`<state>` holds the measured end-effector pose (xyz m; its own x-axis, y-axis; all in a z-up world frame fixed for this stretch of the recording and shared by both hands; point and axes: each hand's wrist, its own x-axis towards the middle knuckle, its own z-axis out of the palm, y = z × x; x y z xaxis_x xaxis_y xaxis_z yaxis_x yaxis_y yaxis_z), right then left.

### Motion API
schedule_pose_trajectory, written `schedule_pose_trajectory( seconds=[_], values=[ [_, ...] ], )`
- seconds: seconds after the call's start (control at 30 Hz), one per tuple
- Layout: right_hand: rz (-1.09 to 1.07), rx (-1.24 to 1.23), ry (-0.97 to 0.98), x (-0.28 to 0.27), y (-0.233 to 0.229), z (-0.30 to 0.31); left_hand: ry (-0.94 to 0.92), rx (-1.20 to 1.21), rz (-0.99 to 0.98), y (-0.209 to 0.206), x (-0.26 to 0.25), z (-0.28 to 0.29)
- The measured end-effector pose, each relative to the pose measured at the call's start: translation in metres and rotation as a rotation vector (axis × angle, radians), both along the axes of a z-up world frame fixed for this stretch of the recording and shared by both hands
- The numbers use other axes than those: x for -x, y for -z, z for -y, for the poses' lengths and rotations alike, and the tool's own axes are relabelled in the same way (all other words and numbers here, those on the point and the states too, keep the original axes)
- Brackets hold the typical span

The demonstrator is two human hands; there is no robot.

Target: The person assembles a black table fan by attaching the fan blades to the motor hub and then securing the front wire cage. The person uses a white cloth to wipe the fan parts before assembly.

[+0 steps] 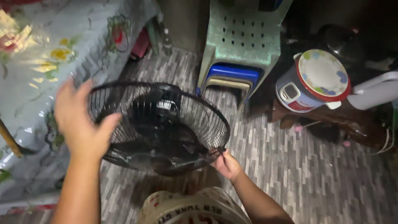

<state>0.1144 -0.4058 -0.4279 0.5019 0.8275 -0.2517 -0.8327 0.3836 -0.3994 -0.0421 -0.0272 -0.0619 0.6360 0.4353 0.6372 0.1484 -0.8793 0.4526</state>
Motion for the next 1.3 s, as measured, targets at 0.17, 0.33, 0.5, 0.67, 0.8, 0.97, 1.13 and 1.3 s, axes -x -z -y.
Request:
schedule_pose_trajectory(
  seconds=[0.17,0.33,0.5,0.67,0.8,0.97,1.13,1.3],
  values=[
    [-0.259,0.032,0.032,0.006,-0.017,-0.02,0.221,-0.342,-0.377,-0.045,-0.073,0.062],
    [-0.056,-0.096,-0.08,0.017,-0.037,-0.023,0.513,-0.667,-0.319,-0.032,-0.117,0.157],
    [-0.034,-0.154,-0.061,0.016,-0.045,-0.02,0.538,-0.633,-0.67,-0.027,-0.129,0.174],
    [-0.055,-0.103,-0.026,0.016,-0.052,-0.018,0.549,-0.6,-0.673,-0.029,-0.129,0.17],
    [-0.072,-0.16,0.001,0.019,-0.06,-0.022,0.532,-0.577,-0.637,-0.024,-0.127,0.171],
    [-0.089,-0.172,0.014,0.023,-0.067,-0.025,0.55,-0.512,-0.601,-0.011,-0.122,0.171],
    [-0.031,-0.084,0.034,0.006,-0.084,-0.011,0.544,-0.639,-0.1,-0.028,-0.105,0.168],
    [0.3,0.938,0.171,-0.018,-0.148,-0.013,0.63,-0.437,-0.413,-0.012,-0.021,0.099]
  ],
)
